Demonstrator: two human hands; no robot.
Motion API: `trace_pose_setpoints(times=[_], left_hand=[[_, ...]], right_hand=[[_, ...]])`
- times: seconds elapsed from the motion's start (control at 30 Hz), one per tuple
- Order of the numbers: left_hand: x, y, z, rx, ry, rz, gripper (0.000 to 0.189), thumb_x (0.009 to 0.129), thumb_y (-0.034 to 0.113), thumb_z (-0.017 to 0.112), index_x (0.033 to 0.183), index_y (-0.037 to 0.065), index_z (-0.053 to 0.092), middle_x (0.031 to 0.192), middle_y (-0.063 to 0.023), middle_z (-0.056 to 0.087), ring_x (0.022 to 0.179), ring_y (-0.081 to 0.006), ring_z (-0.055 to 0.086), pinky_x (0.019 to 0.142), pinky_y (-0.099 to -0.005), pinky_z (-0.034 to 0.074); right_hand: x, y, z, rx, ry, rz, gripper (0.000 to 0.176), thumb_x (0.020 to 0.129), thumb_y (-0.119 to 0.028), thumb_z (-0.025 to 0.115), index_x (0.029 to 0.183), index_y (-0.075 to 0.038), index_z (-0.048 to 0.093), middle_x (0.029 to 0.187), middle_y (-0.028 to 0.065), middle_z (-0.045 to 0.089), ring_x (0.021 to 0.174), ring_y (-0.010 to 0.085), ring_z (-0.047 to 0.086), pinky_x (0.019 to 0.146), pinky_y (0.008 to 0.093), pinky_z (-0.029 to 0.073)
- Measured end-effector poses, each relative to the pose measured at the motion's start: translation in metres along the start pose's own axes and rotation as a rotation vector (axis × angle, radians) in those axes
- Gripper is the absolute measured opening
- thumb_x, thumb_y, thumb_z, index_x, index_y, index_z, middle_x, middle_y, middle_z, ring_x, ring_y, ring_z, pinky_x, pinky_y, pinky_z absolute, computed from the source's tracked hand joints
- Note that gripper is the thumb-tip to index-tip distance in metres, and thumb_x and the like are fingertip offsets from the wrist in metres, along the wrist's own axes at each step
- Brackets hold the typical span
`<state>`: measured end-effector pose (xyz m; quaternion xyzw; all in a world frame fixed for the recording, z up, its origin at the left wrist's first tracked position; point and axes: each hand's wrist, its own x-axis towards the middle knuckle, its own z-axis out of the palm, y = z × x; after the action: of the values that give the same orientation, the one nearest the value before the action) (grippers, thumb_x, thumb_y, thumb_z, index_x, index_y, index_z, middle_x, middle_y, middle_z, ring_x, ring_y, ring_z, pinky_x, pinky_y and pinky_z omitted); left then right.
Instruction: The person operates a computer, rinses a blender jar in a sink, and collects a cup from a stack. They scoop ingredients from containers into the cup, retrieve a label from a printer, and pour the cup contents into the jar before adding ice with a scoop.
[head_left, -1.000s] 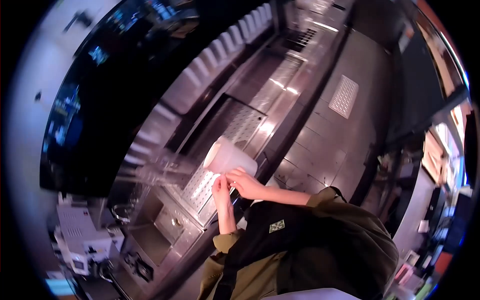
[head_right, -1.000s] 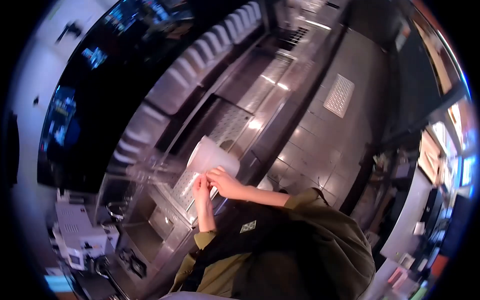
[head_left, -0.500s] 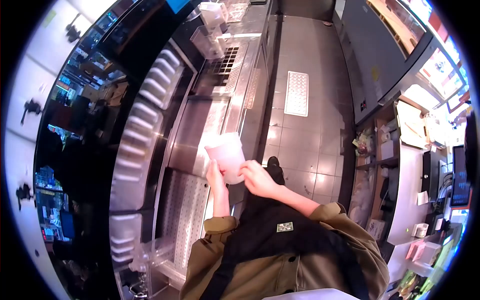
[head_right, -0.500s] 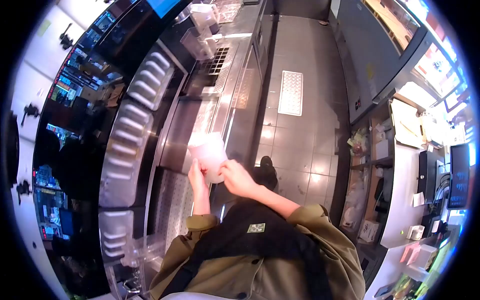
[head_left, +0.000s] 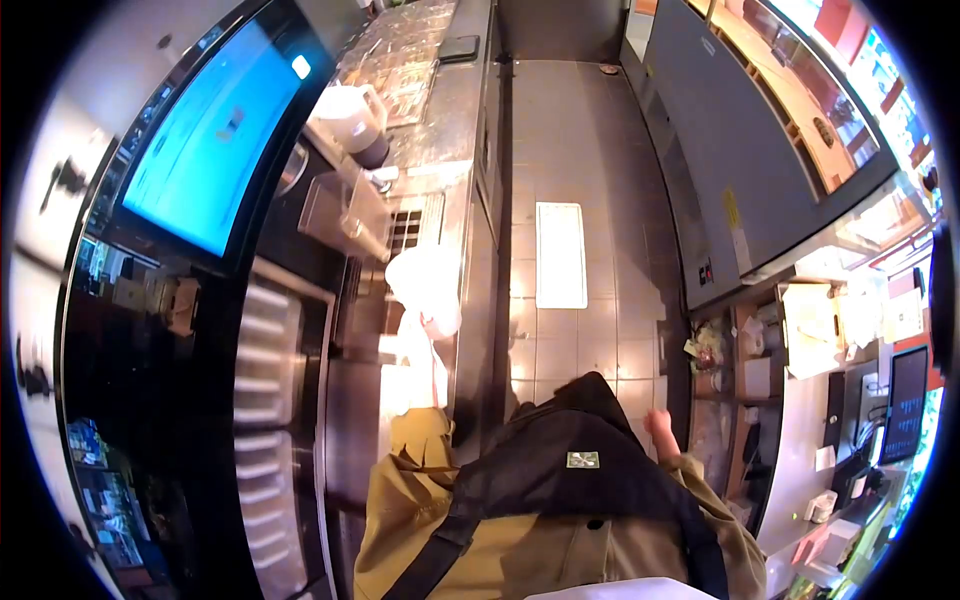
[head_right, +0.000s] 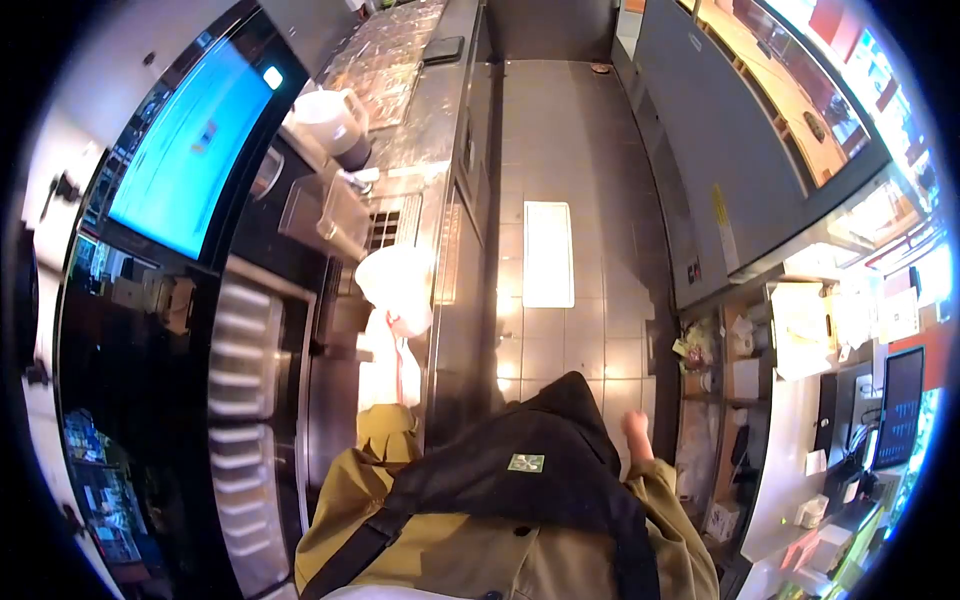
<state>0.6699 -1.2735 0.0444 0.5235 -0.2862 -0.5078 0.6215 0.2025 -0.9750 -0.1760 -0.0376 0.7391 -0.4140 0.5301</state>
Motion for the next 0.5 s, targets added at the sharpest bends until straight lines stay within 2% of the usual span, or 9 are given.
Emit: trace_pose_setpoints(times=[0.1, 0.13, 0.2, 0.23, 0.27, 0.3, 0.43, 0.47, 0.5], left_hand=[[0.097, -0.015, 0.047, -0.070, 0.016, 0.011, 0.017, 0.082, 0.013, 0.049, 0.067, 0.007, 0.051, 0.065, 0.0015, 0.047, 0.063, -0.0090, 0.045, 0.060, -0.0242, 0.038], [0.129, -0.022, 0.061, -0.081, 0.046, 0.037, 0.015, 0.082, 0.012, 0.049, 0.067, 0.007, 0.051, 0.066, 0.0016, 0.047, 0.063, -0.0089, 0.045, 0.060, -0.0241, 0.038], [0.186, -0.038, 0.089, -0.062, 0.135, 0.143, 0.013, 0.082, 0.014, 0.049, 0.071, 0.007, 0.052, 0.071, 0.0008, 0.048, 0.067, -0.0102, 0.046, 0.064, -0.0252, 0.039], [0.212, -0.044, 0.099, -0.032, 0.174, 0.136, 0.021, 0.083, 0.020, 0.049, 0.067, 0.006, 0.050, 0.069, -0.0005, 0.048, 0.066, -0.0123, 0.045, 0.066, -0.0262, 0.037], [0.222, -0.037, 0.119, 0.040, 0.272, 0.163, 0.019, 0.081, 0.019, 0.050, 0.072, 0.003, 0.054, 0.071, 0.0000, 0.049, 0.068, -0.0136, 0.047, 0.068, -0.0267, 0.037], [0.236, -0.035, 0.132, -0.044, 0.332, 0.117, 0.019, 0.082, 0.018, 0.049, 0.074, 0.002, 0.056, 0.072, -0.0010, 0.050, 0.069, -0.0151, 0.048, 0.067, -0.0275, 0.038], [0.276, -0.040, 0.157, -0.177, 0.497, 0.008, 0.019, 0.082, 0.016, 0.047, 0.078, 0.000, 0.058, 0.073, -0.0030, 0.052, 0.070, -0.0172, 0.049, 0.065, -0.0287, 0.040], [0.283, -0.045, 0.157, -0.155, 0.518, 0.001, 0.019, 0.082, 0.016, 0.047, 0.078, 0.000, 0.058, 0.073, -0.0033, 0.052, 0.070, -0.0174, 0.049, 0.065, -0.0288, 0.040], [0.287, -0.047, 0.158, -0.122, 0.539, -0.008, 0.020, 0.083, 0.016, 0.047, 0.078, 0.000, 0.058, 0.074, -0.0036, 0.053, 0.070, -0.0176, 0.049, 0.065, -0.0290, 0.040]], right_hand=[[0.005, 0.040, -0.048, -0.132, -0.061, 0.148, 0.024, 0.077, -0.019, 0.048, 0.055, -0.010, 0.046, 0.047, 0.0050, 0.040, 0.036, 0.0247, 0.038, 0.034, 0.0340, 0.028], [0.011, 0.043, -0.057, -0.204, -0.075, 0.221, 0.024, 0.077, -0.018, 0.049, 0.055, -0.010, 0.047, 0.047, 0.0052, 0.041, 0.037, 0.0246, 0.039, 0.034, 0.0340, 0.029], [0.049, 0.010, -0.039, -0.317, -0.130, 0.301, 0.023, 0.076, -0.017, 0.049, 0.055, -0.010, 0.048, 0.048, 0.0054, 0.043, 0.038, 0.0245, 0.040, 0.035, 0.0341, 0.030], [0.073, -0.011, -0.030, -0.362, -0.158, 0.319, 0.022, 0.076, -0.016, 0.049, 0.055, -0.010, 0.048, 0.048, 0.0055, 0.044, 0.038, 0.0245, 0.041, 0.035, 0.0342, 0.031], [0.101, -0.036, -0.019, -0.402, -0.185, 0.323, 0.021, 0.076, -0.016, 0.049, 0.055, -0.010, 0.049, 0.049, 0.0056, 0.044, 0.038, 0.0244, 0.042, 0.036, 0.0342, 0.032], [0.128, -0.065, -0.011, -0.441, -0.213, 0.313, 0.021, 0.076, -0.015, 0.049, 0.055, -0.010, 0.049, 0.049, 0.0057, 0.045, 0.039, 0.0244, 0.042, 0.036, 0.0343, 0.032], [0.259, -0.193, 0.017, -0.633, -0.311, 0.129, 0.019, 0.074, -0.013, 0.049, 0.056, -0.010, 0.051, 0.050, 0.0062, 0.049, 0.041, 0.0242, 0.045, 0.037, 0.0345, 0.035], [0.303, -0.226, 0.023, -0.783, -0.390, -0.025, 0.019, 0.074, -0.012, 0.049, 0.056, -0.010, 0.052, 0.051, 0.0063, 0.049, 0.041, 0.0241, 0.046, 0.037, 0.0346, 0.036], [0.349, -0.265, 0.030, -0.973, -0.475, -0.270, 0.018, 0.074, -0.012, 0.049, 0.056, -0.010, 0.052, 0.051, 0.0064, 0.050, 0.042, 0.0241, 0.047, 0.038, 0.0346, 0.037]])
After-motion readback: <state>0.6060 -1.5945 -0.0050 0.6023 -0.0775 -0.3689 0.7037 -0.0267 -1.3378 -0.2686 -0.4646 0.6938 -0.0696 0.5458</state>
